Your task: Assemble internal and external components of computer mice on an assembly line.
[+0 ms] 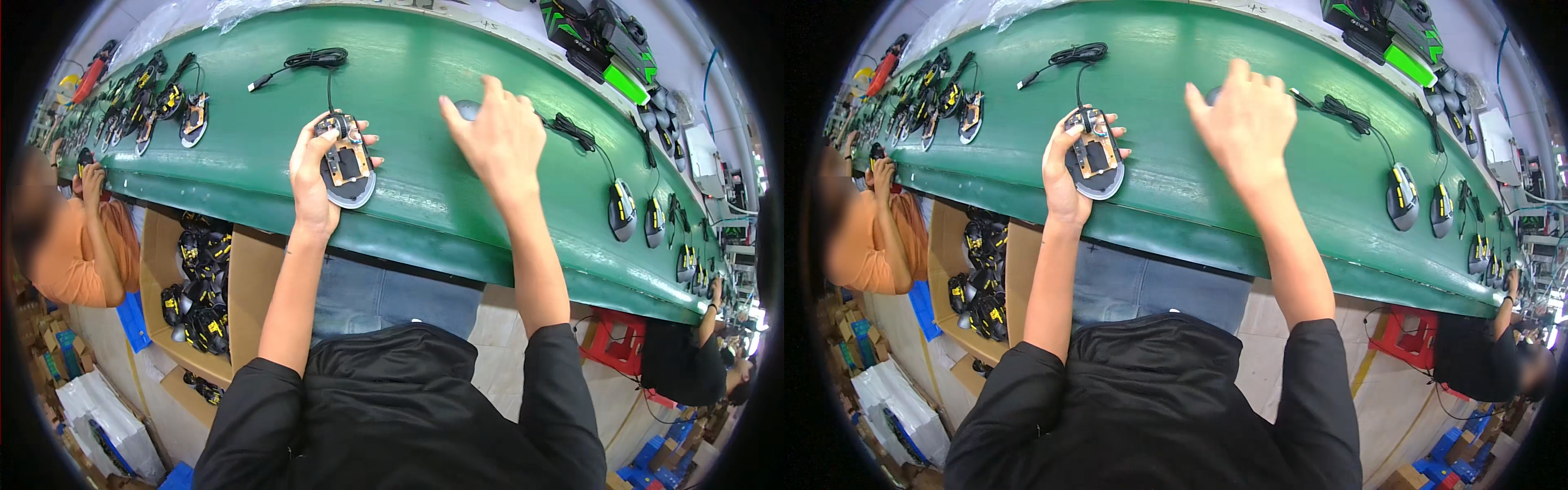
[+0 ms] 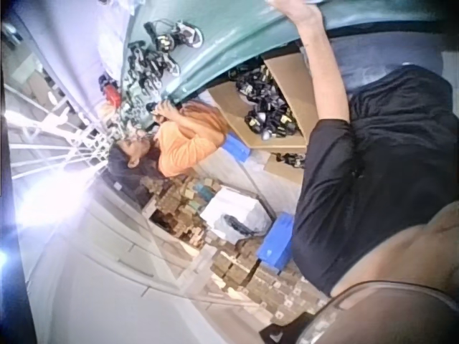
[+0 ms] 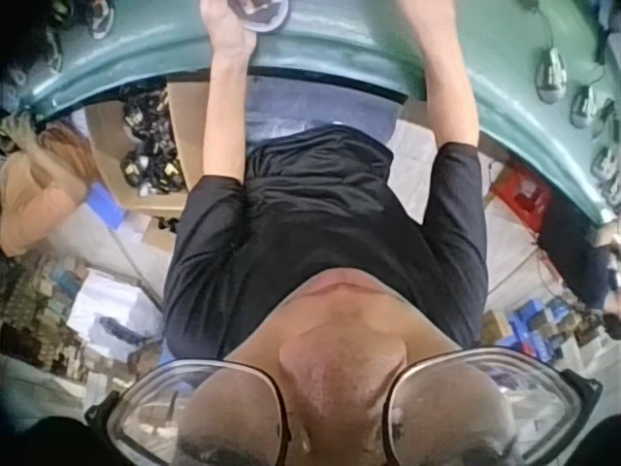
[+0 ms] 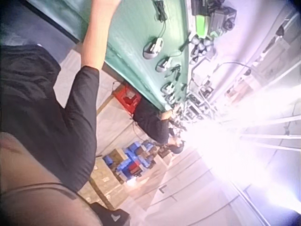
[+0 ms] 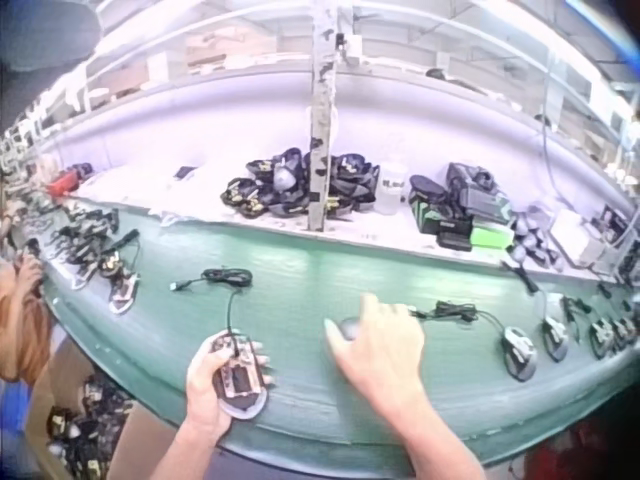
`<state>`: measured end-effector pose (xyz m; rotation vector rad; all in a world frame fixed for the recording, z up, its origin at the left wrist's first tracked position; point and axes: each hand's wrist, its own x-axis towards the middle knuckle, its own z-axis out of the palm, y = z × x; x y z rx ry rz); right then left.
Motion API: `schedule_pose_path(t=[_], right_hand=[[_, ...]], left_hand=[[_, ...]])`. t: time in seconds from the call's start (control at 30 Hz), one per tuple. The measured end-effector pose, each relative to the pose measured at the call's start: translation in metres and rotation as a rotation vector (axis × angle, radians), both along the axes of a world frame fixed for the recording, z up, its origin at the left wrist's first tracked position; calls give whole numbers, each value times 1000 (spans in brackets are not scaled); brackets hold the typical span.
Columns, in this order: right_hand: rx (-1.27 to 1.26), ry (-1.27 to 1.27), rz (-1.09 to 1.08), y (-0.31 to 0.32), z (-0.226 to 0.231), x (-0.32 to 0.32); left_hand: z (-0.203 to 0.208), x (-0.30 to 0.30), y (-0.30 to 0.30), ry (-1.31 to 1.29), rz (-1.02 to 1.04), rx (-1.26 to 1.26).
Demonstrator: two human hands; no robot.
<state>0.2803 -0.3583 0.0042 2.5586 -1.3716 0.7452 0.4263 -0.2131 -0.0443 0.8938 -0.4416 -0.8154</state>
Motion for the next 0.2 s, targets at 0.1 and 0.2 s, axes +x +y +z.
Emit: schedule_pose_path(t=[0.1, 0.2], right_hand=[[219, 81, 251, -29, -9, -23], [746, -119, 834, -46, -7, -24]], left_hand=[[2, 0, -1, 53, -53, -6], [-1, 4, -1, 73, -56, 6]])
